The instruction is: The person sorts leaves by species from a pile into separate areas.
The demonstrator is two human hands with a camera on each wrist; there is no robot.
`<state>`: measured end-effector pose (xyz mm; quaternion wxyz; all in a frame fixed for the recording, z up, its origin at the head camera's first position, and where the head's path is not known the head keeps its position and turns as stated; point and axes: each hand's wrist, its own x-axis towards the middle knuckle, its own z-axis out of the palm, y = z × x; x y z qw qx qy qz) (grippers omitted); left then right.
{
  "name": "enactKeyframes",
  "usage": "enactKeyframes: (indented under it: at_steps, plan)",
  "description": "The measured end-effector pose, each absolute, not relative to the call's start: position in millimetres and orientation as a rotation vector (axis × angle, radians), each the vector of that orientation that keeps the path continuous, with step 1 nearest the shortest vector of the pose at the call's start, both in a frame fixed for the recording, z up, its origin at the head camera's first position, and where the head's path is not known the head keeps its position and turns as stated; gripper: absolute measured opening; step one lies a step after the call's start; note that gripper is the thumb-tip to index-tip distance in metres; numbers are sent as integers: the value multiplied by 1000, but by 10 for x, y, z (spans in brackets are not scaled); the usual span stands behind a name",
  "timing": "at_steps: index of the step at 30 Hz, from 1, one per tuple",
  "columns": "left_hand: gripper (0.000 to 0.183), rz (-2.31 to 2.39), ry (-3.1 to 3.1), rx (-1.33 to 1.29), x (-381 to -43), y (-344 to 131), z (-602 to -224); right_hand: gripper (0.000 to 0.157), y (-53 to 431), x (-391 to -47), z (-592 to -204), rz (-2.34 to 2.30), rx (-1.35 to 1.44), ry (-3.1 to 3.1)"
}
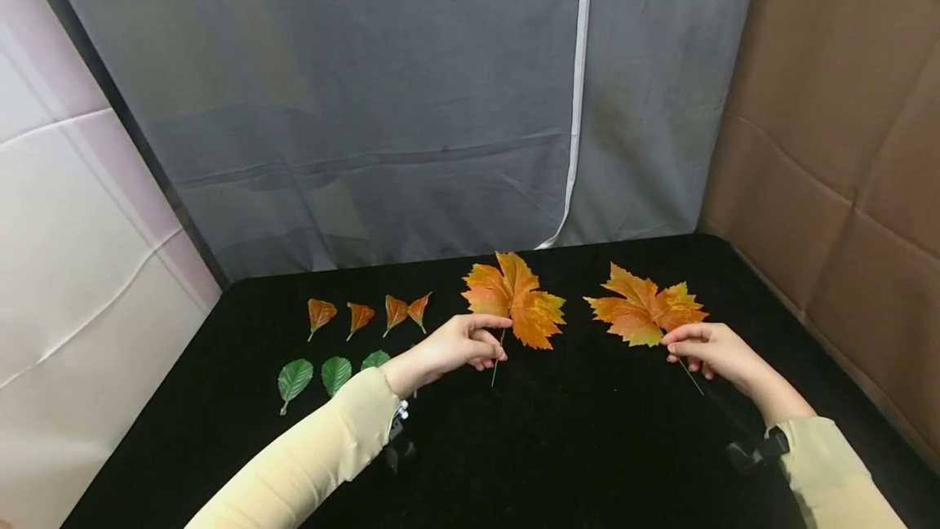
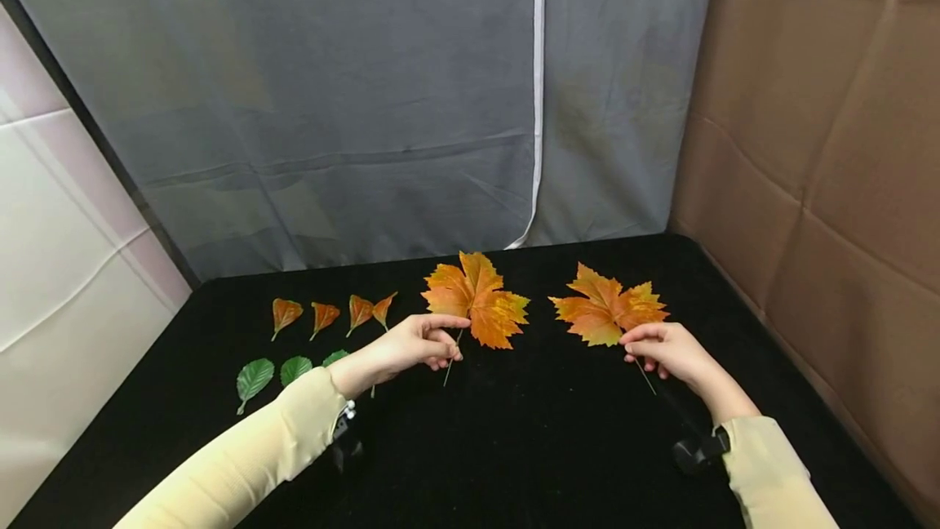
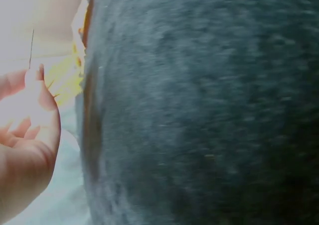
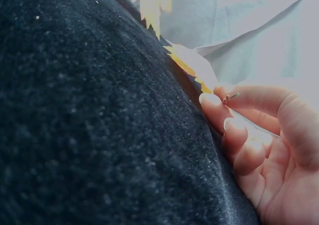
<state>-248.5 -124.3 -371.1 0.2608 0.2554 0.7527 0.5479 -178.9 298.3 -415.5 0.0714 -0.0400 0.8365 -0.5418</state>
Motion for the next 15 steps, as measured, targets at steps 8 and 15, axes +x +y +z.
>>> enactKeyframes:
  at_steps: [8, 15]
  plan:
    - [48, 1591, 2120, 666, -2522, -1193, -3570, 33, 2998, -1790, -4159, -1630, -116, 2507]
    - [49, 1755, 2062, 417, -2568, -1119, -3636, 32, 2993, -1792, -4170, -1638, -116, 2513]
